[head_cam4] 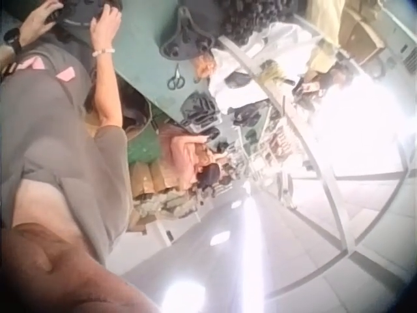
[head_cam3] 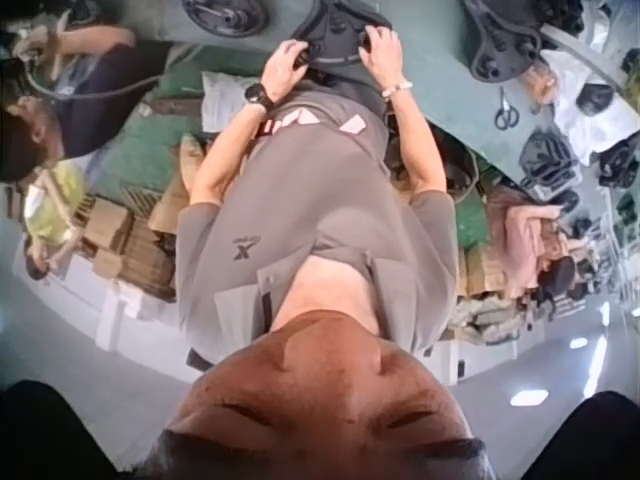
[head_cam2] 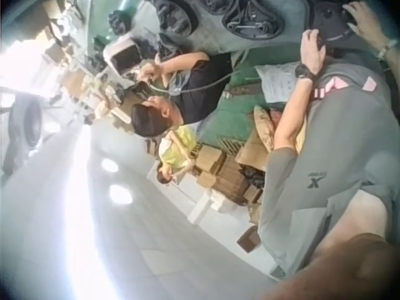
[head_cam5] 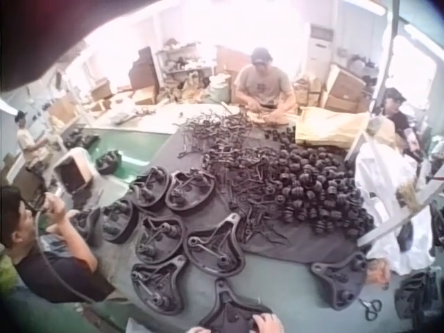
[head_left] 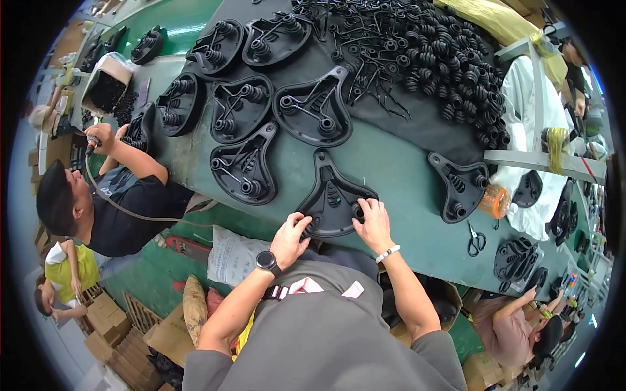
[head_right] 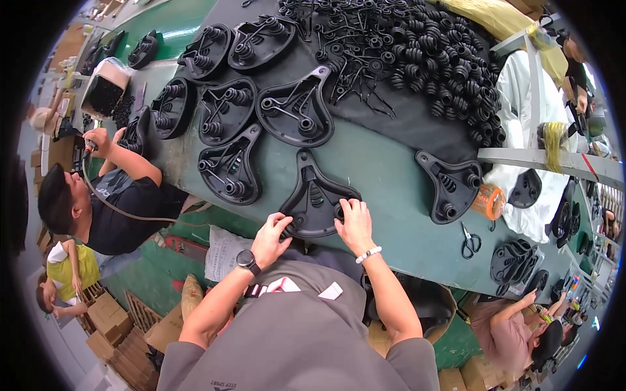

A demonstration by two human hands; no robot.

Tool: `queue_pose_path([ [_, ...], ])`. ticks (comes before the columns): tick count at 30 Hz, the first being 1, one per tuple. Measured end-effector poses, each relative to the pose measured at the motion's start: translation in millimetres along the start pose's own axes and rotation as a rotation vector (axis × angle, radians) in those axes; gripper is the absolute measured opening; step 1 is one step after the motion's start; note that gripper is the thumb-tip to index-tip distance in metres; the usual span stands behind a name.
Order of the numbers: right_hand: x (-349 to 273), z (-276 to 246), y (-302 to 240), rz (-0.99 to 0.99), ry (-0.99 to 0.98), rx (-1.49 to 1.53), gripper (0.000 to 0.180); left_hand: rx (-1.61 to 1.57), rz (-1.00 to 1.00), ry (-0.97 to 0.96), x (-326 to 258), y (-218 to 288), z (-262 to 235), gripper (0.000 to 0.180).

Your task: Assembling components of bicycle seats on a factory production line.

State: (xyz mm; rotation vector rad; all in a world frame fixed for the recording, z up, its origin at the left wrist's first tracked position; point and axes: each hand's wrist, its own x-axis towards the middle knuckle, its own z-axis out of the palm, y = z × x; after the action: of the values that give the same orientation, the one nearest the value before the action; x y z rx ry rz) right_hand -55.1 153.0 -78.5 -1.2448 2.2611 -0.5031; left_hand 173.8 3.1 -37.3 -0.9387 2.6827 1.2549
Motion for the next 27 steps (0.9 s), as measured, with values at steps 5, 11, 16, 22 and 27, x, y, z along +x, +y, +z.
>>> queue_pose_path([
  [5,6.5,4.4,-3.7,0.042,0.054,0.024,0.061,0.159,0.127,-0.002,18.0,3.7,11.8,0.061],
  [11,5.9,0.1,-13.8,-0.064,0.144,-0.108,0.063,0.412,0.086,-0.117,42.9,11.8,24.4,0.056],
  [16,0.4,12.6,-2.8,-0.046,0.232,0.004,0.068,0.418,0.214,-0.083,46.5,14.1,13.7,0.075],
  [22,-8.7,14.7,-22.9,0.167,0.198,0.166,0.07,-0.25,-0.522,0.14,35.2,-38.6,32.1,0.075],
  [27,120.0,-32.4,20.9,0.44,0.333,0.637,0.048,-0.142,-0.389,0.038,36.2,-55.9,24.2,0.053],
])
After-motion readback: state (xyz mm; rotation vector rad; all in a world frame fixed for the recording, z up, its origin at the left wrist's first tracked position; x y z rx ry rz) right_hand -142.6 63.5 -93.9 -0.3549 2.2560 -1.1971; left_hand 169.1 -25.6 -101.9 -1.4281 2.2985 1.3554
